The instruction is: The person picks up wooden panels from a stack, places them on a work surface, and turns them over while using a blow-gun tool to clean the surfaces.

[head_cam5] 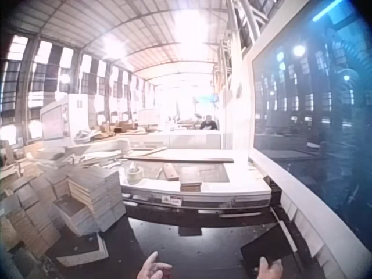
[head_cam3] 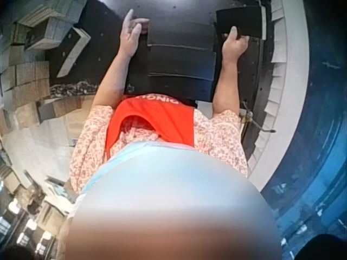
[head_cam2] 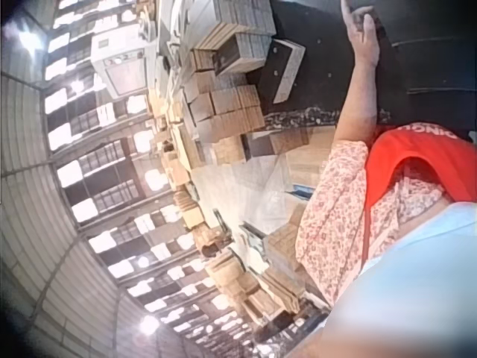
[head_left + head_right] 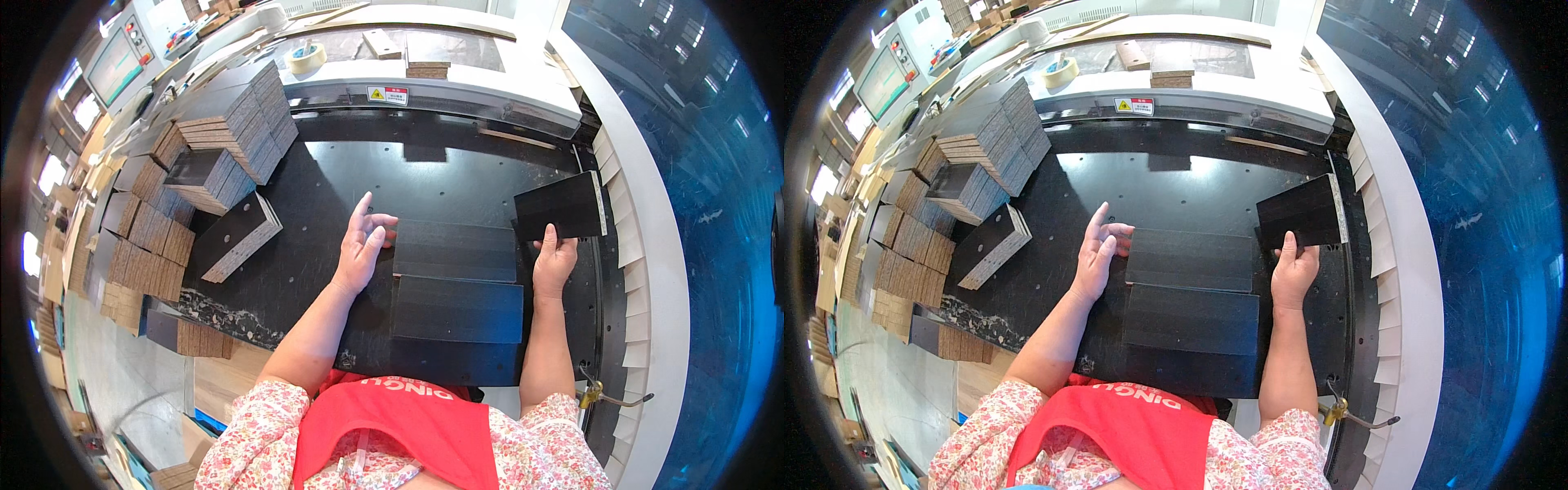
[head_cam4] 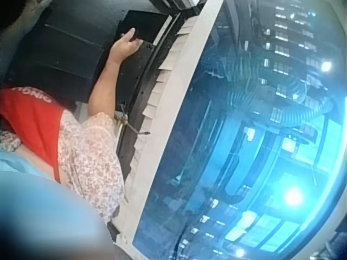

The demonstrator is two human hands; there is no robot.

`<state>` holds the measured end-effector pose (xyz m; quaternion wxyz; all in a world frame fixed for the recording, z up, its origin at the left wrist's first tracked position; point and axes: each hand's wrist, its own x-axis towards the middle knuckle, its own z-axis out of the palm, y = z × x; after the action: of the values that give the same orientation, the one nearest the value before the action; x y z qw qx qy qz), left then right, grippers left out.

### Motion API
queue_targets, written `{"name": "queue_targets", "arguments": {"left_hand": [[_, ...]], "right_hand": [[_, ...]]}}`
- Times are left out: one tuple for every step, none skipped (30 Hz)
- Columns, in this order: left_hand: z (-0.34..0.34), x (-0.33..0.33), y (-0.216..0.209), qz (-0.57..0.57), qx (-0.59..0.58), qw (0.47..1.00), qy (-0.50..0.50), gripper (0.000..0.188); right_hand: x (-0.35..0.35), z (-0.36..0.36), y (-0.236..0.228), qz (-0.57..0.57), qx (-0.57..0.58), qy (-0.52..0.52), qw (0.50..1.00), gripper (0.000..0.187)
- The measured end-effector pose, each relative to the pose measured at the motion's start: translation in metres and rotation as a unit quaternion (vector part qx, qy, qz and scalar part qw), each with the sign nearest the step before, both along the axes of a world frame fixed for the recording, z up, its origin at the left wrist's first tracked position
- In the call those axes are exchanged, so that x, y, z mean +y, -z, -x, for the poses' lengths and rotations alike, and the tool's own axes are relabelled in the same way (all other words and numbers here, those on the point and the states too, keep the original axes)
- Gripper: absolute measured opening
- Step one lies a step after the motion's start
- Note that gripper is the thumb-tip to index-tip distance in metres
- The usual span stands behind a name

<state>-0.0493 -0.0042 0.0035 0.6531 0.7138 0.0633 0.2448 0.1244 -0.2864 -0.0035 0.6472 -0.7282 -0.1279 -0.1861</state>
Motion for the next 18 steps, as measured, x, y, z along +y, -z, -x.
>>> {"name": "queue_targets", "arguments": {"left_hand": [[-0.002, 0.002, 0.002, 0.019, -0.005, 1.0, 0.009, 0.065], [-0.005, 0.007, 0.006, 0.038, -0.01, 0.999, 0.015, 0.061], [-0.009, 0.013, 0.008, 0.058, -0.015, 0.998, 0.022, 0.057], [-0.015, 0.019, 0.01, 0.029, -0.007, 1.0, 0.004, 0.053], [-0.024, 0.028, 0.01, -0.001, 0.002, 1.0, -0.013, 0.049], [-0.033, 0.038, 0.011, -0.032, 0.009, 0.999, -0.031, 0.046], [-0.046, 0.05, 0.019, -0.108, -0.019, 0.991, -0.079, 0.039], [-0.059, 0.058, 0.017, -0.207, -0.017, 0.973, -0.098, 0.038], [-0.071, 0.064, 0.014, -0.303, -0.017, 0.946, -0.116, 0.037], [-0.082, 0.069, 0.011, -0.396, -0.016, 0.908, -0.134, 0.037], [-0.094, 0.071, 0.01, -0.401, 0.006, 0.908, -0.121, 0.036], [-0.105, 0.073, 0.009, -0.434, 0.01, 0.893, -0.121, 0.037], [-0.117, 0.074, 0.008, -0.466, 0.013, 0.876, -0.122, 0.038], [-0.129, 0.073, 0.007, -0.496, 0.016, 0.86, -0.121, 0.04], [-0.141, 0.072, 0.005, -0.517, 0.035, 0.848, -0.108, 0.046], [-0.152, 0.071, 0.004, -0.529, 0.031, 0.842, -0.104, 0.047], [-0.162, 0.07, 0.005, -0.541, 0.027, 0.834, -0.099, 0.049], [-0.172, 0.07, 0.005, -0.554, 0.023, 0.827, -0.095, 0.051]], "right_hand": [[-0.001, 0.0, 0.0, 0.003, 0.002, 0.003, 1.0, 0.019], [0.0, 0.001, -0.001, 0.007, 0.003, 0.004, 1.0, 0.018], [0.001, 0.001, -0.003, 0.004, 0.006, 0.003, 1.0, 0.019], [0.0, 0.0, -0.004, 0.0, 0.009, 0.003, 1.0, 0.019], [0.001, 0.001, -0.004, -0.005, 0.013, 0.003, 1.0, 0.019], [0.002, 0.001, -0.004, -0.008, 0.012, 0.0, 1.0, 0.019], [0.004, 0.002, -0.003, -0.01, 0.011, -0.001, 1.0, 0.019], [0.003, 0.001, -0.003, -0.012, 0.009, 0.0, 1.0, 0.019], [0.002, 0.0, -0.002, -0.008, 0.009, 0.002, 1.0, 0.019], [0.002, 0.0, 0.0, -0.004, 0.009, 0.005, 1.0, 0.019], [0.002, 0.0, 0.0, 0.002, 0.01, 0.006, 1.0, 0.019], [0.003, 0.001, -0.001, 0.0, 0.01, 0.002, 1.0, 0.019], [0.004, 0.002, -0.002, -0.001, 0.01, -0.002, 1.0, 0.019], [0.005, 0.004, -0.004, -0.001, 0.01, -0.004, 1.0, 0.019], [0.005, 0.005, -0.004, -0.003, 0.016, 0.001, 1.0, 0.021], [0.004, 0.006, -0.002, 0.019, 0.013, 0.005, 1.0, 0.021], [0.003, 0.007, -0.001, 0.04, 0.01, 0.009, 0.999, 0.021], [0.003, 0.008, -0.001, 0.061, 0.007, 0.013, 0.998, 0.022]]}}
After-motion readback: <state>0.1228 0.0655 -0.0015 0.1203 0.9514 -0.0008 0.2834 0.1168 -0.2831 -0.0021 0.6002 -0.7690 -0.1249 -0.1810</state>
